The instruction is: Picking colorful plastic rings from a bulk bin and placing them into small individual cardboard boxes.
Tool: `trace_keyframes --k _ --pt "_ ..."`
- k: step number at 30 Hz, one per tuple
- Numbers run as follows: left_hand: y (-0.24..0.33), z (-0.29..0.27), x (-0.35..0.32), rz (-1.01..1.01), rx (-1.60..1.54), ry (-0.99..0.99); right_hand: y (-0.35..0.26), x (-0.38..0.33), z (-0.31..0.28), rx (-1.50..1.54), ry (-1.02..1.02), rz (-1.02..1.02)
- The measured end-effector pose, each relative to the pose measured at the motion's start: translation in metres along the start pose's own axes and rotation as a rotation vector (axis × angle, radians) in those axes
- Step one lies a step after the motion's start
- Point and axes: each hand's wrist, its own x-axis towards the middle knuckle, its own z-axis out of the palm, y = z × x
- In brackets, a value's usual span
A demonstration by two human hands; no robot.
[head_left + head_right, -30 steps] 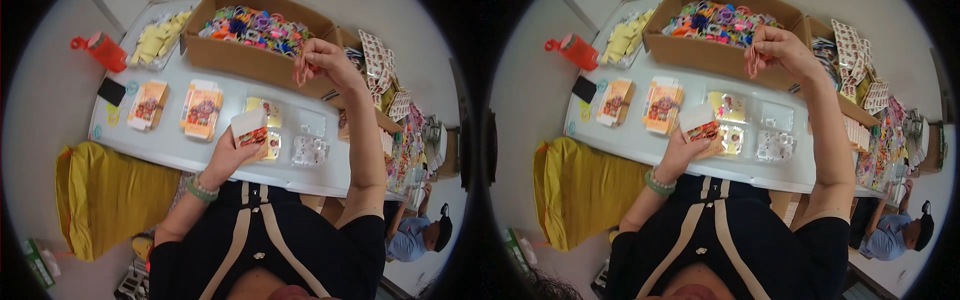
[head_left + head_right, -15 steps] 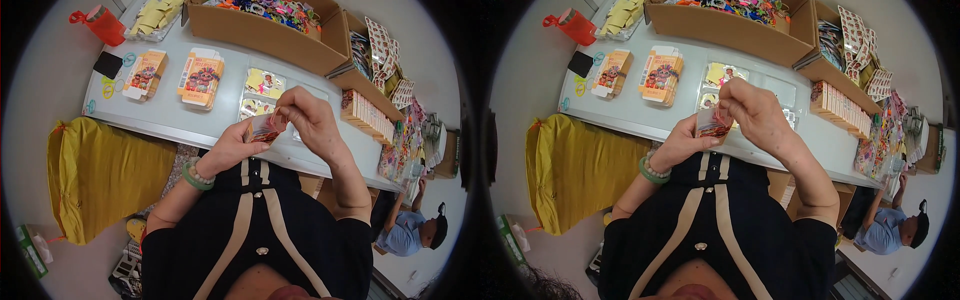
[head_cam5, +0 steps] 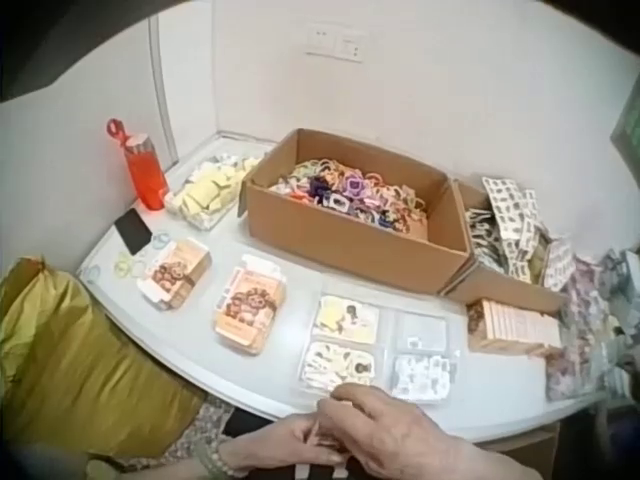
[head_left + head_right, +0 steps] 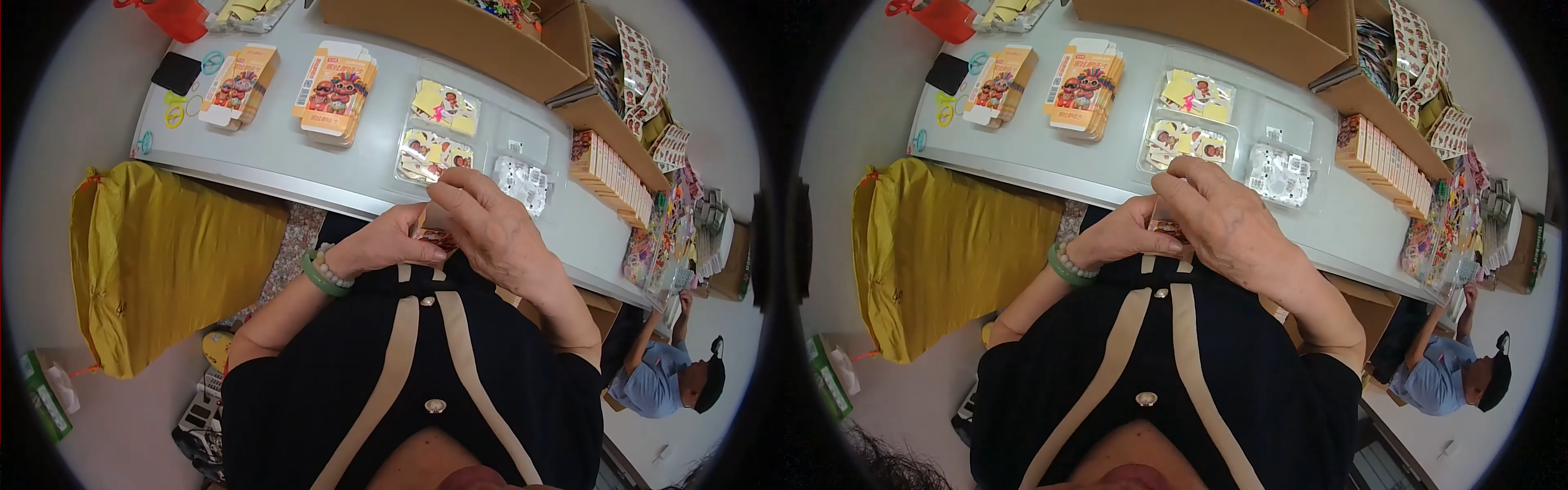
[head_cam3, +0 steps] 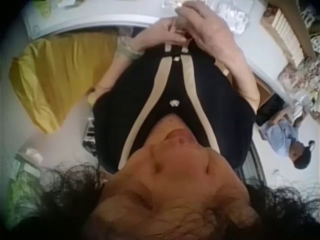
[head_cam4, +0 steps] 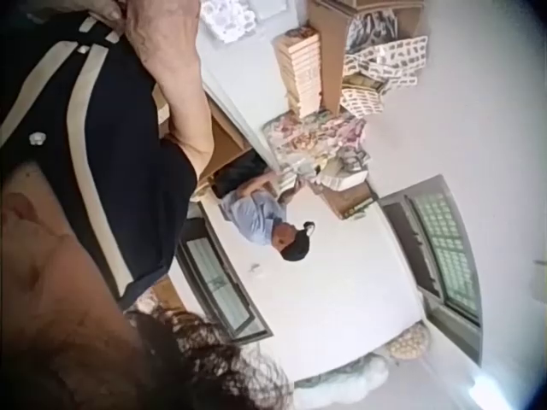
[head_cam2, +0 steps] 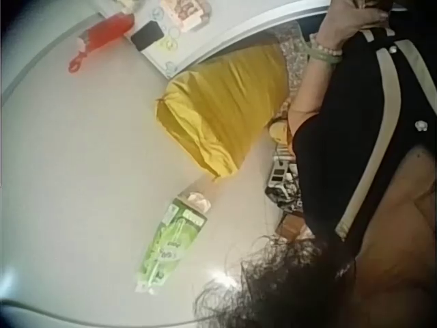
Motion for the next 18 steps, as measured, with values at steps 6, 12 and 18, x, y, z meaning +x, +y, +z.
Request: trace_keyframes --k 6,12,18 --pt "-0.003 -0.005 0.0 0.023 0.078 0.012 0.003 -0.003 0.008 0.063 0.015 -0.135" --pt "-0.003 -0.006 0.004 -0.002 -0.053 -0.067 0.022 -0.012 0.027 0.328 0.137 -0.016" --pt "0.003 -0.004 0.004 0.003 -0.006 -0.038 0.04 -0.032 0.025 0.639 0.244 0.181"
